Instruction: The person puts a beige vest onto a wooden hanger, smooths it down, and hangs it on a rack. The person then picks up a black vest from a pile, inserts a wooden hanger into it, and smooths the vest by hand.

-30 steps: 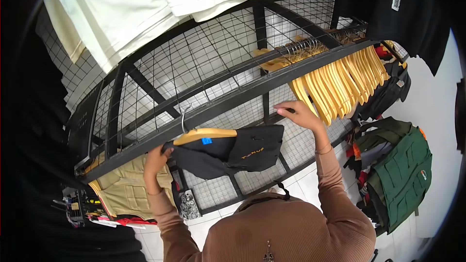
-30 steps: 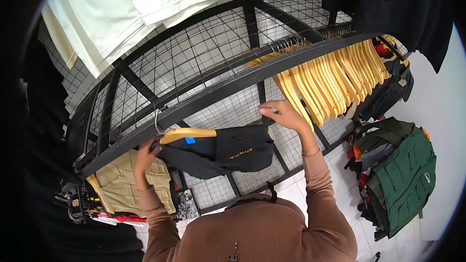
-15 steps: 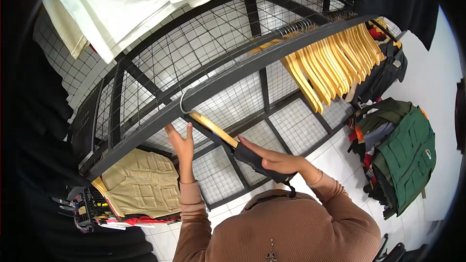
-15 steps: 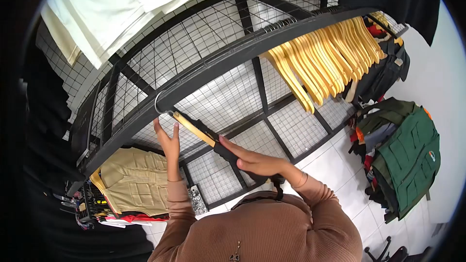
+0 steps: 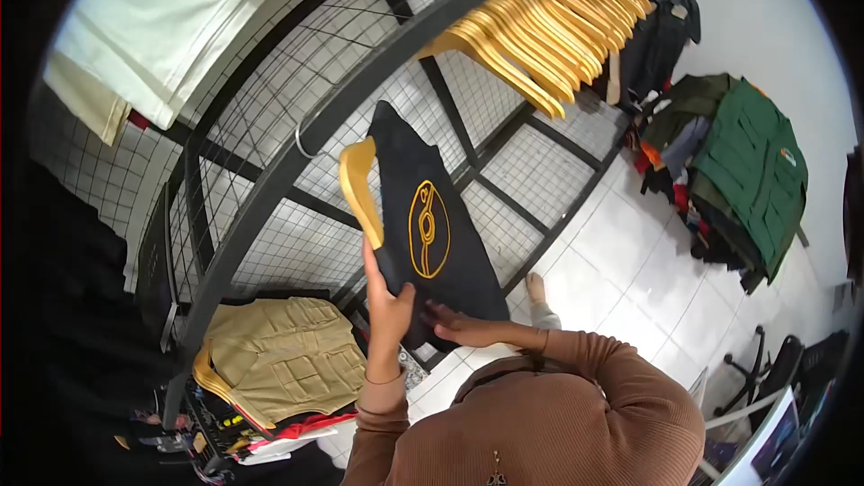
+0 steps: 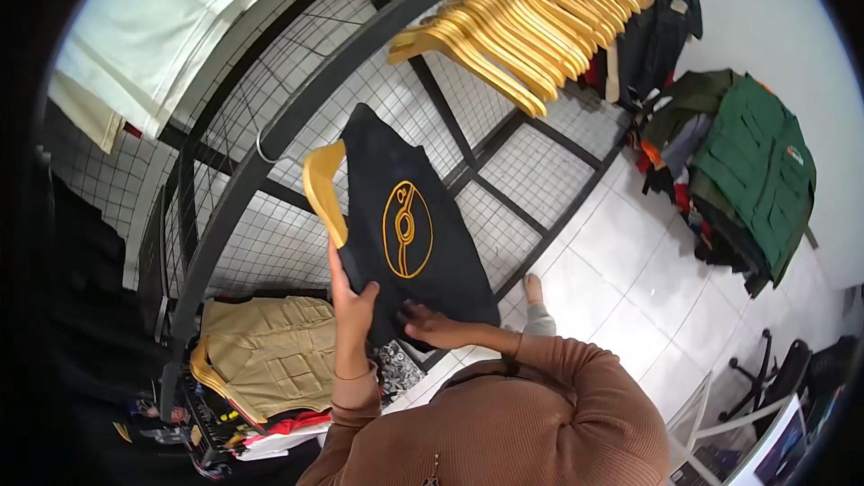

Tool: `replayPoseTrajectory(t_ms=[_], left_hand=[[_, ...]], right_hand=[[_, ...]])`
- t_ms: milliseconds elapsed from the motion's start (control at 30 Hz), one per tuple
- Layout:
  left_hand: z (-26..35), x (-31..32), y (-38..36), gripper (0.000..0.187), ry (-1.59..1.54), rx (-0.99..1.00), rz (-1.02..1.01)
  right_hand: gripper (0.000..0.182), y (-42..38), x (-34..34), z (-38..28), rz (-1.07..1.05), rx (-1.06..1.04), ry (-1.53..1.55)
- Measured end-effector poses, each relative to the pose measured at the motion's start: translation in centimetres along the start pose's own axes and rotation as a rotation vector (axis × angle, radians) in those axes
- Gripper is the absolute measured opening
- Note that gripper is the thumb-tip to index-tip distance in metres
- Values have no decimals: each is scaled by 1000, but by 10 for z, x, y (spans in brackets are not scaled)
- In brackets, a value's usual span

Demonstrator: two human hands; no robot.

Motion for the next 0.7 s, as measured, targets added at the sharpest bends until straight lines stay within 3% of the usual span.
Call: replayPoseTrajectory(t_ms=[33,100,167,200,267,300,400,467,533,600,633,700], left_hand=[[-5,-4,0,87,-21,-20,-35],[-8,-10,1,89,-37,-42,-95],[-10,-14,0,92,-114,-83,-107],[-11,-12,-1,93,-154,-103,-110],[-6,-5,-1,94,-229,-92,-136],[-3,-2,0,95,-301,-82,-145],[8,2,2,97,-376,-81,-159],[13,1,2,97,-396,-102,-144],[11,-5,2,97,-370,-99,-129],[5,-15,-1,97,-326,-133,-93],[5,-19,0,97,-318,-121,-86],[3,-23,-1,97,-287,-117,-99]], right_hand=[[70,8,2,5,17,-4,18],[67,-2,-51,6,626,-147,244],[67,-53,-92,-47,898,-418,407],[67,-58,-98,-65,910,-414,419],[64,-84,-105,-110,1051,-723,381],[64,-77,-101,-114,1063,-723,390],[64,-34,-80,-102,1057,-697,408],[66,27,-54,-52,1084,-412,3],[67,86,-30,28,830,-154,-36],[65,84,-25,111,754,609,183],[65,82,-38,114,756,594,177],[61,40,-103,67,1163,71,222]])
Point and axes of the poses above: each hand's wrist, its own y-axis towards the middle knuckle, its own x-axis out of the palm, z = x × y, the point moved 10 cm from there along y, towards the middle knuckle, and after that the axes turned 15 degrees about x, right-handed, at the moved point
